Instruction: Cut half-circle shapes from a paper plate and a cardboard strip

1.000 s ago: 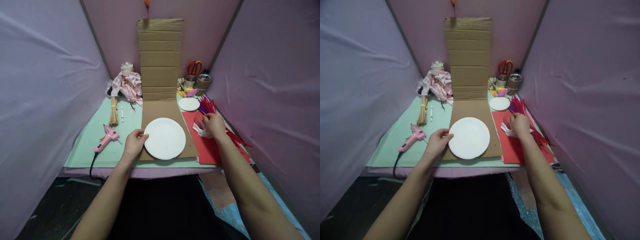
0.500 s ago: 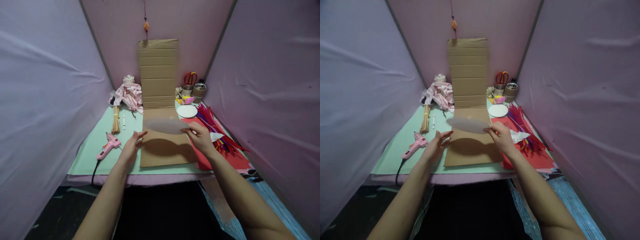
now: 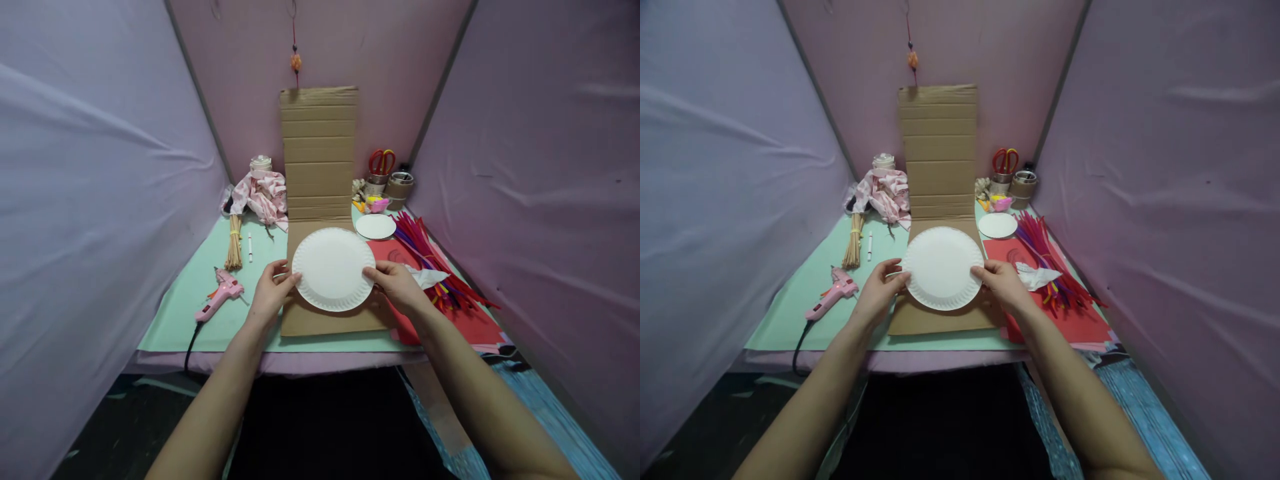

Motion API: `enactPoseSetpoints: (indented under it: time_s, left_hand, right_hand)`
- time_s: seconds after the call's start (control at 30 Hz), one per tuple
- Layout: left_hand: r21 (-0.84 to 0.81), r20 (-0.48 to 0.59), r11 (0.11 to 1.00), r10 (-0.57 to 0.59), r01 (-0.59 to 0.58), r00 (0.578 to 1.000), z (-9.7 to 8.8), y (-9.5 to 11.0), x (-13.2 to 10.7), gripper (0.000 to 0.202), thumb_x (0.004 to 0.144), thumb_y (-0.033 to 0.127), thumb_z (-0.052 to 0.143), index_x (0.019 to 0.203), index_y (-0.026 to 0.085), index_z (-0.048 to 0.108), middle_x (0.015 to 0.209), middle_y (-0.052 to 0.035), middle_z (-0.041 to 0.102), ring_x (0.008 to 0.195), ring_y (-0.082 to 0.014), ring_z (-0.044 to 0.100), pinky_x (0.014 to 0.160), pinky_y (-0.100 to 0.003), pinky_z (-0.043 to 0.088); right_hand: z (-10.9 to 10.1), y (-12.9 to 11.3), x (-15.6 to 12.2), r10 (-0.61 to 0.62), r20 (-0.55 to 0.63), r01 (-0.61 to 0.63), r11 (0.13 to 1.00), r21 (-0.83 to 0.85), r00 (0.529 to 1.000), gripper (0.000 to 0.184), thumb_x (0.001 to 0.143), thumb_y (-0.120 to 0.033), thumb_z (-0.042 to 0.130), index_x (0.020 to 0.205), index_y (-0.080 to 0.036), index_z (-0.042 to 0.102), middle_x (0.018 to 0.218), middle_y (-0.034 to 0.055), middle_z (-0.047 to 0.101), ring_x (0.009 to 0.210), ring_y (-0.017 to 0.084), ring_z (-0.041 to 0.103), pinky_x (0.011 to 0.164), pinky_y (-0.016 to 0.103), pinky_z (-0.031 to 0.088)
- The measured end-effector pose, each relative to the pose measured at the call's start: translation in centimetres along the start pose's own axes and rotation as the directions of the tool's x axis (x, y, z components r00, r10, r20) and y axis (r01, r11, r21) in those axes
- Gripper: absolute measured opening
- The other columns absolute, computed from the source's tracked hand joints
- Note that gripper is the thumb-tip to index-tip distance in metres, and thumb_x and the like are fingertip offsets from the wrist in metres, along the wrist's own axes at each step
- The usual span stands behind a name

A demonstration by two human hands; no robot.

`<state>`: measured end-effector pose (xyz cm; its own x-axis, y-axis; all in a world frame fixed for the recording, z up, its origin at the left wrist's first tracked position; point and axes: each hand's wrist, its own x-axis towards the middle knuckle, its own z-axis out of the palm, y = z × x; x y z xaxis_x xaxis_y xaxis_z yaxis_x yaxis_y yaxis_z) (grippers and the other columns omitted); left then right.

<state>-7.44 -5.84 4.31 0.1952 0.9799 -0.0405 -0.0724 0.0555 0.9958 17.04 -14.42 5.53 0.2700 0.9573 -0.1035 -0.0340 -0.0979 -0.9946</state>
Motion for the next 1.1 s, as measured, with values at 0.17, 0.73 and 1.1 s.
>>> enactPoseSetpoints:
  time_s: [0.17,0.73,1.1]
  left_hand:
    - [-0.038,0.13,0.995,0.099,-0.095,0.987,0.2,1.1,0.6,0.028,0.067,0.035,0.075,0.085,0.016,0.066,0.08,-0.0024,0.067,0.075,-0.015,0.062,0.073,-0.029,0.048]
    - [0.262,0.424,0.72,0.512,-0.642,0.747,-1.3,-1.2,-3.0,0.016,0.086,0.011,0.047,0.093,0.02,0.058,0.128,-0.0125,0.06,0.123,-0.0224,0.053,0.097,-0.044,0.046]
    - [0.197,0.543,0.664,0.539,-0.721,0.644,-1.4,-0.6,-3.7,0.028,0.08,0.023,0.068,0.107,0.031,0.071,0.125,-0.0082,0.064,0.113,-0.0226,0.062,0.092,-0.039,0.053]
  right_hand:
    - [-0.3,0.1,0.5,-0.102,0.01,0.103,0.993,-0.054,0.995,0.025,0.071,-0.042,0.071,0.077,-0.018,0.071,0.068,0.0006,0.068,0.058,0.015,0.058,0.053,0.026,0.046]
    - [-0.9,3.5,-2.4,-0.572,0.174,0.597,0.765,-0.24,0.802,0.021,0.08,-0.025,0.071,0.098,-0.034,0.074,0.124,0.0042,0.065,0.111,0.023,0.062,0.093,0.042,0.051]
    - [-1.0,2.7,-3.7,-0.57,0.294,0.635,0.739,-0.226,0.767,0.029,0.079,-0.031,0.073,0.107,-0.037,0.072,0.127,0.0042,0.063,0.113,0.024,0.061,0.093,0.042,0.053]
